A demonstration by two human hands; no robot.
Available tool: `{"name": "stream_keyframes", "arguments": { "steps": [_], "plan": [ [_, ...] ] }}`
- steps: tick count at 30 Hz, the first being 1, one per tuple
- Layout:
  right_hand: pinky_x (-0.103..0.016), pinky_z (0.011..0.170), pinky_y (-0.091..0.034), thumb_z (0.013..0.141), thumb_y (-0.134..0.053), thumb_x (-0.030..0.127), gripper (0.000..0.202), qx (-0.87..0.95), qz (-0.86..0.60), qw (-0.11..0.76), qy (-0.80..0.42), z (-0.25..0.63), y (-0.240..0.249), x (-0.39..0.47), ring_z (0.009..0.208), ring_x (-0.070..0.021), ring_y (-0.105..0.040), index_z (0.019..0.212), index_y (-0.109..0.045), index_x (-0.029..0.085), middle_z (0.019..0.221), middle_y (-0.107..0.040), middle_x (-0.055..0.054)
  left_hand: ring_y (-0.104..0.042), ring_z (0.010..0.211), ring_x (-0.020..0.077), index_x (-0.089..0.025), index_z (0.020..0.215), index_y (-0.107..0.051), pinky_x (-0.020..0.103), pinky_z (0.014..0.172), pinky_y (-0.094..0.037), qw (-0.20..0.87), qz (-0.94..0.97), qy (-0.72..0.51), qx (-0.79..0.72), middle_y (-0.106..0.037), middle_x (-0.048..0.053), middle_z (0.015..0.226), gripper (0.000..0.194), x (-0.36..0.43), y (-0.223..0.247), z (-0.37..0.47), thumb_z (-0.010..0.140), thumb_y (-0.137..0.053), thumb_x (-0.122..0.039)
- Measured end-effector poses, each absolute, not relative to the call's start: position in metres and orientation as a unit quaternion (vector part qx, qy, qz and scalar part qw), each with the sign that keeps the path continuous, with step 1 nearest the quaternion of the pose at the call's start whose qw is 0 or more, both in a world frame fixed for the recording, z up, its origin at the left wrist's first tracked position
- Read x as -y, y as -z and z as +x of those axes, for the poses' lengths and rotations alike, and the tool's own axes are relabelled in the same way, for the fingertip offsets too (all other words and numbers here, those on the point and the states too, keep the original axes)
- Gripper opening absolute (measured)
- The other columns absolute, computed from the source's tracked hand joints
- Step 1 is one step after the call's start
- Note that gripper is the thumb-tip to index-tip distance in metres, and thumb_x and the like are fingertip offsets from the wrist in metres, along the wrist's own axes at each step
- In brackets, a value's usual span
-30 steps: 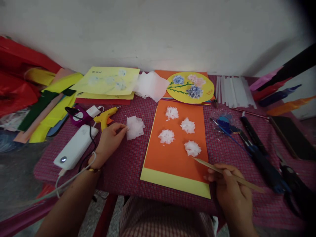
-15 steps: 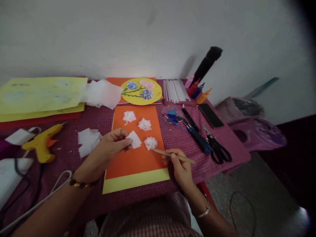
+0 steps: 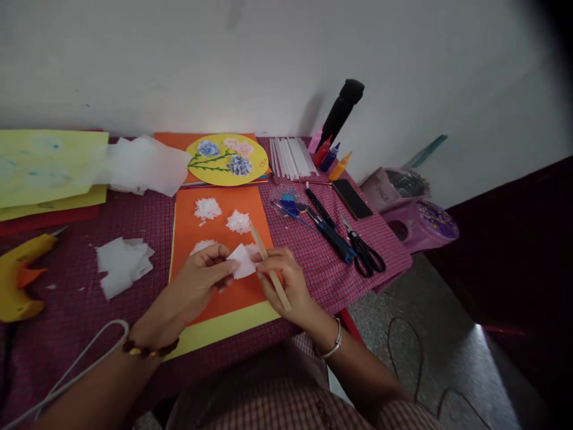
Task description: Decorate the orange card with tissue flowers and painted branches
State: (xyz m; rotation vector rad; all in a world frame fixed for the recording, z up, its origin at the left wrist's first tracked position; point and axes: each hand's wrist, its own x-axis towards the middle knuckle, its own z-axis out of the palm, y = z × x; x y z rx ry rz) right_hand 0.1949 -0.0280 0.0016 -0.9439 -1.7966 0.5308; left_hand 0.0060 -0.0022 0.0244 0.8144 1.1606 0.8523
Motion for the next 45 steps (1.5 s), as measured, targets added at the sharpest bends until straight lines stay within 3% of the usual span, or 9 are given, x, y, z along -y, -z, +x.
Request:
{"name": "stream_keyframes", "arguments": {
  "steps": [10, 19, 23, 27, 32, 38, 40, 42, 45],
  "plan": [
    [-0.043, 0.084, -0.049, 0.089, -0.055, 0.017, 0.012, 0.765, -0.382, 0.476, -0.207, 0.196, 0.003, 0.024, 0.088, -0.0226, -0.065, 0.086, -0.058, 0.028, 0.084, -0.068, -0.001, -0.045, 0.042, 0.0044, -0.020, 0.070, -0.054, 0.017, 0.041, -0.034, 0.695, 0.330, -0.359, -0.529, -0.055, -0.009, 0.053, 0.036, 0.003, -0.030, 0.012, 0.051, -0.083, -0.033],
    [-0.047, 0.095, -0.047, 0.086, -0.059, 0.013, 0.017, 0.765, -0.366, 0.480, -0.226, 0.195, 0.007, 0.030, 0.107, -0.0249, -0.063, 0.093, -0.057, 0.029, 0.111, -0.071, -0.005, -0.041, 0.040, 0.0041, -0.021, 0.068, -0.053, 0.019, 0.040, -0.032, 0.695, 0.344, -0.348, -0.527, -0.052, -0.009, 0.054, 0.032, 0.010, -0.024, 0.009, 0.054, -0.079, -0.032],
    [-0.049, 0.100, -0.044, 0.084, -0.060, 0.014, 0.016, 0.786, -0.348, 0.441, -0.259, 0.192, 0.009, 0.029, 0.099, -0.0241, -0.065, 0.085, -0.059, 0.030, 0.091, -0.071, -0.001, -0.043, 0.042, 0.0050, -0.021, 0.069, -0.053, 0.019, 0.041, -0.031, 0.693, 0.354, -0.336, -0.531, -0.054, -0.007, 0.056, 0.029, 0.014, -0.024, 0.005, 0.057, -0.077, -0.033],
    [-0.041, 0.087, -0.051, 0.085, -0.059, 0.016, 0.013, 0.701, -0.398, 0.490, -0.332, 0.180, 0.007, 0.034, 0.086, -0.0212, -0.065, 0.081, -0.055, 0.028, 0.081, -0.066, 0.000, -0.043, 0.043, 0.0059, -0.021, 0.071, -0.056, 0.020, 0.043, -0.034, 0.671, 0.369, -0.342, -0.544, -0.052, -0.008, 0.056, 0.031, 0.021, -0.022, -0.010, 0.057, -0.078, -0.037],
    [-0.031, 0.073, -0.053, 0.086, -0.062, 0.024, 0.011, 0.572, -0.423, 0.520, -0.473, 0.169, 0.006, 0.038, 0.077, -0.0165, -0.065, 0.085, -0.051, 0.026, 0.084, -0.066, 0.000, -0.049, 0.051, 0.0106, -0.021, 0.075, -0.061, 0.024, 0.050, -0.039, 0.556, 0.501, -0.318, -0.582, -0.057, -0.004, 0.062, 0.026, 0.030, -0.012, -0.037, 0.069, -0.072, -0.043],
    [-0.030, 0.071, -0.055, 0.085, -0.063, 0.027, 0.012, 0.559, -0.432, 0.506, -0.495, 0.166, 0.005, 0.040, 0.076, -0.0162, -0.066, 0.084, -0.052, 0.026, 0.084, -0.067, 0.001, -0.063, 0.093, 0.0241, -0.025, 0.098, -0.072, 0.037, 0.078, -0.052, 0.361, 0.682, -0.309, -0.556, -0.070, 0.007, 0.106, 0.037, 0.031, -0.021, -0.028, 0.066, -0.075, -0.043],
    [-0.030, 0.071, -0.055, 0.086, -0.063, 0.029, 0.010, 0.569, -0.429, 0.497, -0.495, 0.169, 0.001, 0.043, 0.077, -0.0163, -0.067, 0.086, -0.053, 0.026, 0.085, -0.068, 0.000, -0.063, 0.096, 0.0239, -0.025, 0.081, -0.071, 0.037, 0.084, -0.052, 0.378, 0.707, -0.309, -0.511, -0.070, 0.006, 0.101, 0.020, 0.025, -0.029, -0.022, 0.072, -0.069, -0.044],
    [-0.032, 0.077, -0.056, 0.089, -0.063, 0.034, 0.010, 0.583, -0.428, 0.500, -0.475, 0.179, -0.003, 0.047, 0.084, -0.0178, -0.069, 0.091, -0.058, 0.026, 0.091, -0.070, -0.002, -0.064, 0.089, 0.0222, -0.025, 0.069, -0.067, 0.035, 0.081, -0.051, 0.401, 0.711, -0.311, -0.487, -0.070, 0.005, 0.090, 0.022, 0.015, -0.042, -0.021, 0.078, -0.064, -0.044],
    [-0.038, 0.087, -0.054, 0.096, -0.056, 0.042, 0.021, 0.612, -0.437, 0.514, -0.412, 0.203, -0.002, 0.053, 0.097, -0.0218, -0.068, 0.103, -0.066, 0.025, 0.099, -0.072, -0.006, -0.060, 0.072, 0.0187, -0.023, 0.073, -0.067, 0.031, 0.066, -0.046, 0.403, 0.668, -0.327, -0.533, -0.067, 0.002, 0.076, 0.023, -0.002, -0.062, -0.025, 0.079, -0.064, -0.045]
  ]
}}
